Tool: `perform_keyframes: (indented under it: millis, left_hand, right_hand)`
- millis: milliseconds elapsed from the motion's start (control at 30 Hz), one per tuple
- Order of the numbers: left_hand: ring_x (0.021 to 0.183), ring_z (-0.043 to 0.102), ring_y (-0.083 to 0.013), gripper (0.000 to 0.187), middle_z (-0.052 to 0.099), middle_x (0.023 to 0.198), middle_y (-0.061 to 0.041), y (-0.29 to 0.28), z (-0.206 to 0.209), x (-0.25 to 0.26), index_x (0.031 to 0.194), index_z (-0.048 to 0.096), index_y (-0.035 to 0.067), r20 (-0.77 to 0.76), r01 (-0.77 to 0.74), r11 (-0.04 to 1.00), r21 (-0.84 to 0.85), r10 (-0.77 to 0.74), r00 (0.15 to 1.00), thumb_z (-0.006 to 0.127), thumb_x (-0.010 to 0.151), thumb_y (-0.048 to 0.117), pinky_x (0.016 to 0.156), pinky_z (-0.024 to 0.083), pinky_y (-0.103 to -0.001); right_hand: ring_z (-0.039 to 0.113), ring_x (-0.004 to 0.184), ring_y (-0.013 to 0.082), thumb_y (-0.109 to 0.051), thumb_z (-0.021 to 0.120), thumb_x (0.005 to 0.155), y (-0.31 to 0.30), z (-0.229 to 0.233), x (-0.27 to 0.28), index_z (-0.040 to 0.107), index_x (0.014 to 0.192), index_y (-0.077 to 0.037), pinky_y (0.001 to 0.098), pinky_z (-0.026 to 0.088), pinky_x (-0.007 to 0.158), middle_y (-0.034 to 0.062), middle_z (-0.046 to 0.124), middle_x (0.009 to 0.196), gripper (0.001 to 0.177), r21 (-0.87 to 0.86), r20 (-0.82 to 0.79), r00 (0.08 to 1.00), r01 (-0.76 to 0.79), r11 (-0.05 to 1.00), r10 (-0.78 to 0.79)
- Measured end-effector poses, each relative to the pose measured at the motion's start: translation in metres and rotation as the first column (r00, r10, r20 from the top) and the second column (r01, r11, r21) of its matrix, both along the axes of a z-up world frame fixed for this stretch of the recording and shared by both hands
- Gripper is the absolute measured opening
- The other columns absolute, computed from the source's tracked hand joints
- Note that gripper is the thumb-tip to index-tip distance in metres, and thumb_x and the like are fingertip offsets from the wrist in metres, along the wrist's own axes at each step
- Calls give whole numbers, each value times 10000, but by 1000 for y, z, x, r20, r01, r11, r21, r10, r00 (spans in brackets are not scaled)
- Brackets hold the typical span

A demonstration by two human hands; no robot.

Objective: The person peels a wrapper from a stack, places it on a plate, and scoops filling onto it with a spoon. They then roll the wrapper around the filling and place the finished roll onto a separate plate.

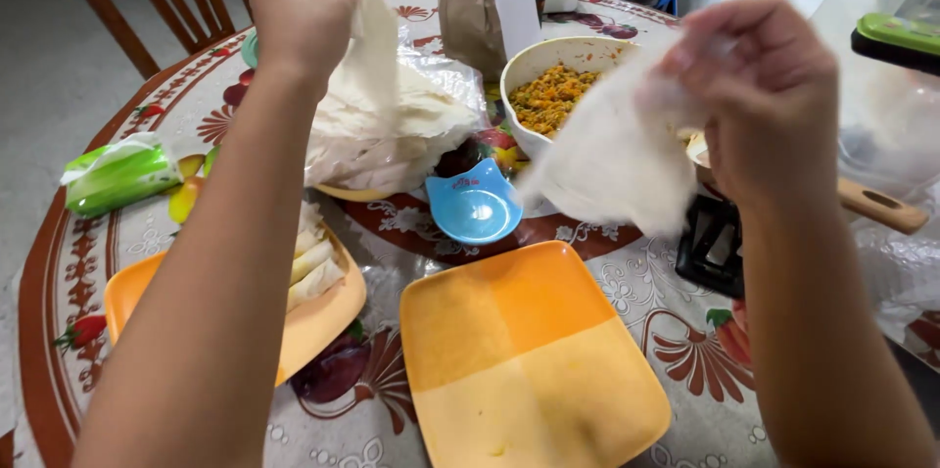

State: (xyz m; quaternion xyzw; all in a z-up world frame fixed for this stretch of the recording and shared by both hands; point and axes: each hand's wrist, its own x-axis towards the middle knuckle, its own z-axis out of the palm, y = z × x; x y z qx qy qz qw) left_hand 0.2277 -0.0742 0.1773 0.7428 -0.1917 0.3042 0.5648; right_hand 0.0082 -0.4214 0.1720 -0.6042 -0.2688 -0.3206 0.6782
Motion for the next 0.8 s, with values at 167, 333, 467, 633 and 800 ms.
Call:
perform_keyframes:
  millis: [167,333,467,633,800]
  left_hand:
    - [1114,702,-204,308,715,1202,-123,-3,-24,20,1183,661,-17,194,258,947,-191,-222,956,723,883,6,993,567,-324]
    - [1153,633,-396,396,624,1267,-270,39,-106,50,1172,681,8,135,-441,842,310,420,897,762,785,20,993,505,-419]
    - [1035,541,-257,423,554,1173,-165,-8,-61,-82,1287,613,108,-155,-215,909,358,285,946,739,914,262,891,436,-338]
    - [1229,644,-145,581,668,1332,-43,-43,-112,-209,1409,533,43,-261,710,702,-53,-696,669,735,925,294,1061,498,-334]
    - [1039,681,-92,386,756,1144,-49,-37,-108,-263,1283,628,28,-474,648,758,-76,-599,645,719,933,163,914,571,-274]
  right_hand:
    - [712,1002,116,92,685,992,5,-8,-21,646,1185,33,272,595,914,77,712,1023,205,-333,-205,978,-27,943,-44]
    - [733,947,108,24,678,940,21,-19,-31,665,1113,-4,264,613,826,39,748,1003,176,-318,-404,911,-229,920,87]
    - [712,964,69,30,691,950,33,-32,-37,705,1154,8,226,586,853,-30,646,891,206,-381,-432,893,-311,871,130]
    - [603,812,27,11,718,963,54,-28,-52,737,1112,20,206,527,734,-12,641,839,150,-478,-440,898,-245,843,11]
    - [657,769,28,1,680,967,46,-25,-62,707,1144,6,193,508,640,10,737,870,179,-378,-483,872,-292,878,82]
